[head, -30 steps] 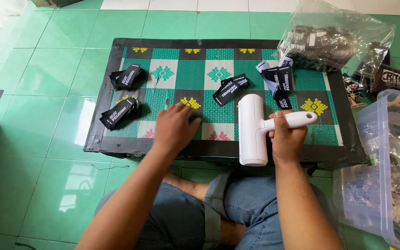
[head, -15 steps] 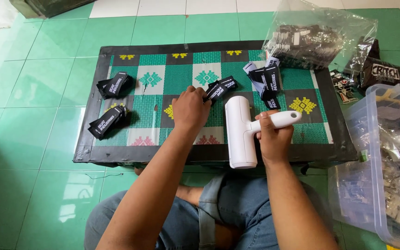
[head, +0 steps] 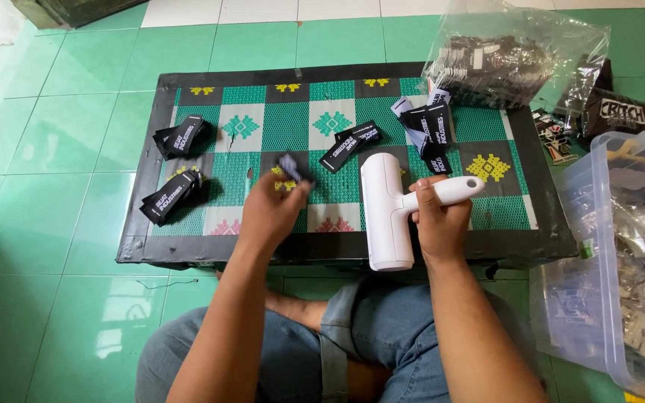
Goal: The person is using a lint roller to remove dust or debris from small black clothing labels before packaging or further processing.
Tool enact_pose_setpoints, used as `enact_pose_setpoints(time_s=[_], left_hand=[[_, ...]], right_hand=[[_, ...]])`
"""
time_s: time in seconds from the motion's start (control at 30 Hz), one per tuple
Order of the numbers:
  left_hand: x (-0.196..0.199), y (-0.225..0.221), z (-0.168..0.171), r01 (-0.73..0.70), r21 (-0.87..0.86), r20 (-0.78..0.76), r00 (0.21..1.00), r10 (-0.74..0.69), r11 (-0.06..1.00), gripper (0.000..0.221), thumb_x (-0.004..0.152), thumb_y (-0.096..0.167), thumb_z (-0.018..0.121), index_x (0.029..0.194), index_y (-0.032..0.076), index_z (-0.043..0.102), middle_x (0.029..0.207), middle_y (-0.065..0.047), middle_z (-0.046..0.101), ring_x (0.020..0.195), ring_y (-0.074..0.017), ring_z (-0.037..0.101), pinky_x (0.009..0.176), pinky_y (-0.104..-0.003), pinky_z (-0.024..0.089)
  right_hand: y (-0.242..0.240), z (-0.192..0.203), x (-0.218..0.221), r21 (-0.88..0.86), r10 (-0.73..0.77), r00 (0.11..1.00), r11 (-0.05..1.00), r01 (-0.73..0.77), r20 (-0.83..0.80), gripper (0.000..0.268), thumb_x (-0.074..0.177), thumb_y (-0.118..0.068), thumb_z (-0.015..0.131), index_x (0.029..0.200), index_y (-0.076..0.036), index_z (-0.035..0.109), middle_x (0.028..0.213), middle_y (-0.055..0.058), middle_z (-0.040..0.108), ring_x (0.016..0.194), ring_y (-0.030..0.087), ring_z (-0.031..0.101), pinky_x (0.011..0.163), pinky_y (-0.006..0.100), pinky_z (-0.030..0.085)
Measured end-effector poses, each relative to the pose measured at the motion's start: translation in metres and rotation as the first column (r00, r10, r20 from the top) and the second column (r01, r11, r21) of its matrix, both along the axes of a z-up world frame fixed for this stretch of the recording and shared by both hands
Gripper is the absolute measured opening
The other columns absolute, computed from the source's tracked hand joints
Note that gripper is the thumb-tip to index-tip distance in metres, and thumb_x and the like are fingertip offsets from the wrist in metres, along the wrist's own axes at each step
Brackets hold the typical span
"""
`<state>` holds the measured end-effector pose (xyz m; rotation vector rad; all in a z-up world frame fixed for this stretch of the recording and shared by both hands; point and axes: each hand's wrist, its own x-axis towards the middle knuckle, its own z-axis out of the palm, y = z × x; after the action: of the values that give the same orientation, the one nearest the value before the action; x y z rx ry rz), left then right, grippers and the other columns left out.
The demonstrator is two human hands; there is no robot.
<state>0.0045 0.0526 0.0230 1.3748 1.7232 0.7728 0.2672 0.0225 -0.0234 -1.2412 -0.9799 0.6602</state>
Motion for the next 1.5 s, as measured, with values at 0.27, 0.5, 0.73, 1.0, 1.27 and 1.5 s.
enact_pose_setpoints(time_s=[0.27,0.5,0.73,1.0,1.27,1.5], left_hand=[[-0.046,-0.023,0.013,0.354,0.167,-0.577,0.792,-0.200,0.920,0.029,0.095,0.026,0.067,0.123,0.021,0.074,0.120,-0.004,0.072,0.114,-0.0287,0.067,0.094,-0.048,0.053],[-0.039,-0.024,-0.031,0.511,0.362,-0.690,0.709,-0.145,0.779,0.026,0.092,0.032,0.069,0.116,0.029,0.077,0.117,0.005,0.066,0.116,-0.0219,0.061,0.096,-0.041,0.050],[-0.030,-0.036,-0.019,0.516,0.396,-0.660,0.735,-0.155,0.759,0.027,0.097,0.028,0.068,0.123,0.021,0.073,0.120,0.002,0.066,0.119,-0.0201,0.059,0.096,-0.038,0.047],[-0.015,-0.040,-0.027,0.528,0.447,-0.556,0.796,-0.238,0.722,0.031,0.100,0.032,0.061,0.127,0.021,0.073,0.132,-0.001,0.069,0.132,-0.0221,0.058,0.113,-0.043,0.037],[-0.015,-0.037,-0.037,0.532,0.486,-0.547,0.804,-0.234,0.693,0.025,0.098,0.034,0.064,0.117,0.023,0.077,0.125,0.004,0.072,0.130,-0.0179,0.058,0.112,-0.042,0.037],[-0.016,-0.040,-0.035,0.534,0.525,-0.526,0.816,-0.240,0.662,0.021,0.092,0.019,0.066,0.109,0.017,0.078,0.118,0.001,0.073,0.119,-0.0188,0.063,0.104,-0.037,0.044]], right_hand=[[-0.004,0.011,-0.006,0.030,-0.010,1.000,1.000,0.009,0.025,0.025,0.102,-0.024,0.068,0.088,-0.004,0.073,0.058,0.006,0.056,0.044,0.009,0.055,0.042,0.020,0.044],[0.001,-0.003,-0.001,0.024,-0.014,0.998,1.000,0.013,0.061,0.026,0.102,-0.025,0.066,0.086,-0.004,0.072,0.052,0.005,0.052,0.043,0.009,0.052,0.041,0.021,0.042],[-0.003,0.000,-0.001,0.014,-0.029,0.997,1.000,0.028,0.065,0.023,0.102,-0.023,0.065,0.089,-0.005,0.072,0.053,0.003,0.051,0.044,0.007,0.053,0.041,0.019,0.043],[-0.004,0.013,-0.007,-0.009,0.005,0.991,1.000,-0.004,0.132,0.043,0.109,-0.034,0.054,0.085,-0.003,0.071,0.051,0.002,0.048,0.042,0.007,0.050,0.039,0.019,0.040],[-0.009,-0.004,-0.006,0.048,-0.015,0.997,0.999,0.011,0.081,0.044,0.107,-0.041,0.055,0.090,-0.003,0.071,0.050,0.006,0.048,0.041,0.009,0.049,0.037,0.019,0.039],[-0.018,0.003,-0.042,0.050,0.151,0.988,0.987,-0.150,-0.012,0.036,0.102,-0.033,0.063,0.092,0.002,0.069,0.046,0.012,0.051,0.036,0.012,0.050,0.033,0.021,0.040]])
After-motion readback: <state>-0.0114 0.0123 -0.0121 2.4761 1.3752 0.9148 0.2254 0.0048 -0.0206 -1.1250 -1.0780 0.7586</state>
